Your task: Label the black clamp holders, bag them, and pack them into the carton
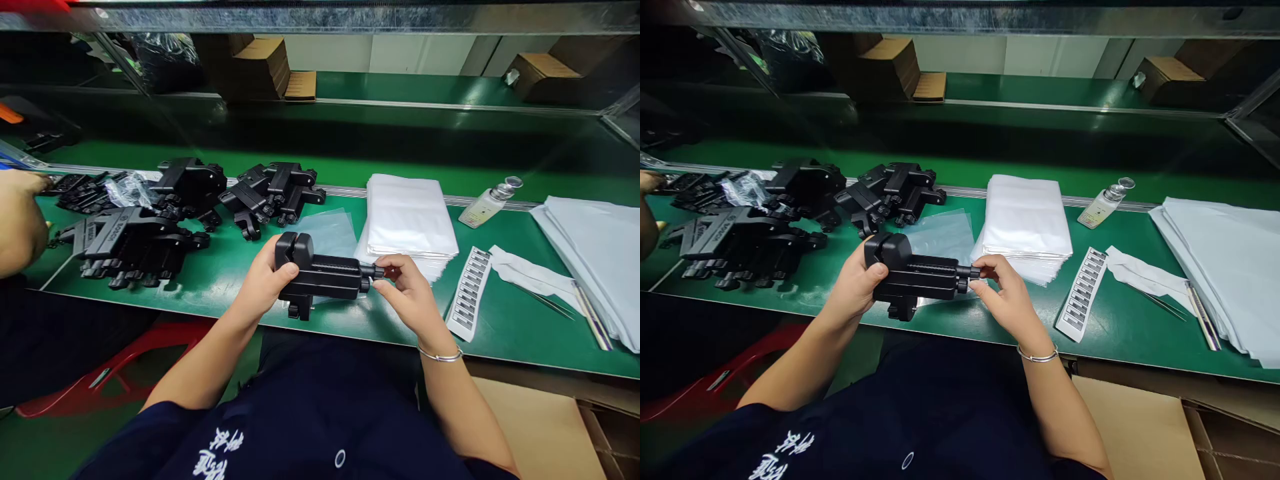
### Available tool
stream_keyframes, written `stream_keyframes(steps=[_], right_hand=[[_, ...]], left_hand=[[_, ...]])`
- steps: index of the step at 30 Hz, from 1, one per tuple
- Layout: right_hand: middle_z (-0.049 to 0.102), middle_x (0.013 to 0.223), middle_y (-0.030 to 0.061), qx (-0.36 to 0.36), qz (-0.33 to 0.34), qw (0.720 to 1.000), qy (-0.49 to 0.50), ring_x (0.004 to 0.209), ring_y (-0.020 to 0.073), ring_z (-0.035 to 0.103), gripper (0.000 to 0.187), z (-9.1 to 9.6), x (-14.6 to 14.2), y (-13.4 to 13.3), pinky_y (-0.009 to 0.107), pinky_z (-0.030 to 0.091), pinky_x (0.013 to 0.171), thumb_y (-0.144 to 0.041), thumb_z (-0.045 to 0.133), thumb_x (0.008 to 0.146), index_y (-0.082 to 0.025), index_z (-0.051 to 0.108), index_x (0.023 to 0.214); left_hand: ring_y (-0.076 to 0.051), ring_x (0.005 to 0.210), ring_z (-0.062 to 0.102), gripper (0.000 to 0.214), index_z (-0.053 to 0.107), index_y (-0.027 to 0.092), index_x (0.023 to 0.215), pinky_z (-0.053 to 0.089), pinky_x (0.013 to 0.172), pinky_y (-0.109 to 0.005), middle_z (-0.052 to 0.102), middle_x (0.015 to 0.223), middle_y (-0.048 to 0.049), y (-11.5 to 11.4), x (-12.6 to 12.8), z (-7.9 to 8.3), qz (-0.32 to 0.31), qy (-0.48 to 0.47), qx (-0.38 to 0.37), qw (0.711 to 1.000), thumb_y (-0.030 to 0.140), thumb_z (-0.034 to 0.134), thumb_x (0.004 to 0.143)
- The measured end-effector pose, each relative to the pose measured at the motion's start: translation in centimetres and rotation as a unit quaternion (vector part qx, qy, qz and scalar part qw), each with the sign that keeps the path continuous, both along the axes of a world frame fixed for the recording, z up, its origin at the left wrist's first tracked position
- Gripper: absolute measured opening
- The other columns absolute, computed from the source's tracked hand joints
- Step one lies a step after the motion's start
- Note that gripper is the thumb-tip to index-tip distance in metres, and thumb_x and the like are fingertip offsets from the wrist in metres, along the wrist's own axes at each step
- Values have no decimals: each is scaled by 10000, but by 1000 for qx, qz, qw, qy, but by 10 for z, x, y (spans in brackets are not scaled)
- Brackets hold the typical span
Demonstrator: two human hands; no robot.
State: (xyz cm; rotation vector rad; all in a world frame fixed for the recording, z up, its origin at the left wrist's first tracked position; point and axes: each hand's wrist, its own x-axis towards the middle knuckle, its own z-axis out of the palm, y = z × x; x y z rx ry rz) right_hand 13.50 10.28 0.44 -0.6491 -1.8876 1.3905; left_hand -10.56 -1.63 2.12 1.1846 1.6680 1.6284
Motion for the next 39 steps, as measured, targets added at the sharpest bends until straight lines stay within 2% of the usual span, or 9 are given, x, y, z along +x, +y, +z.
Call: stream_keyframes(steps=[3,8,13,18,20,24,28,34,39], right_hand=[[631,942,17,31,-4,998,-45,865,174,598,219,3,0,1,303,471,797,-389,611,921,-243,601,1084],[530,640,-6,39,3,996,-85,601,140,510,461,3,-3,1,276,389,599,-506,341,1021,-204,540,734],[634,924,36,68,-10,996,-54,816,181,597,388,2,-5,-3,295,445,726,-562,535,933,-220,567,1114],[516,639,-25,-59,6,996,-63,593,134,482,425,0,-10,-2,268,379,585,-606,473,945,-209,553,815],[512,644,-27,-81,21,995,-52,591,133,481,429,-3,-11,-3,270,380,587,-623,490,930,-208,561,849],[591,859,18,-61,10,998,-24,801,172,565,400,-9,-9,-6,280,417,666,-556,585,908,-229,567,1137],[536,745,-13,-117,-6,993,7,702,143,517,348,-13,-10,-8,271,410,641,-537,614,894,-217,607,1028],[550,670,-19,-228,-26,971,65,594,117,490,406,-9,-16,-8,256,419,569,-594,700,793,-202,625,862],[554,670,-22,-219,-26,971,98,606,120,501,384,-7,-10,-15,253,424,572,-573,714,795,-214,636,907]], left_hand=[[-215,844,616,614,627,181,1066,505,708,-298,651,956,-61,-1,2,2,5,17,15,1000,657,736,693],[-204,826,613,613,621,178,1079,500,696,-291,653,949,-62,-4,5,2,-8,14,15,1000,632,755,690],[-206,826,611,618,622,176,1077,496,693,-291,648,946,-62,-5,4,-1,4,-12,0,1000,658,730,704],[-201,820,613,635,621,173,1070,494,676,-278,653,934,-55,-4,6,1,-9,-17,-8,1000,657,755,681],[-198,804,617,589,628,172,1024,490,652,-271,653,909,-51,-2,7,1,-10,-61,-18,998,661,726,712],[-202,786,631,564,636,166,990,475,593,-253,663,884,-52,1,7,1,-9,-128,-40,991,648,732,714],[-181,722,616,534,631,163,957,471,583,-251,664,841,-43,2,9,6,-22,-156,-75,985,645,708,743],[-192,770,596,545,633,170,985,480,649,-281,643,888,-47,1,11,7,-12,-72,-80,994,672,653,773],[-212,840,596,648,605,182,1092,485,707,-307,634,967,-58,-5,10,5,-11,12,-9,1000,696,692,707]])
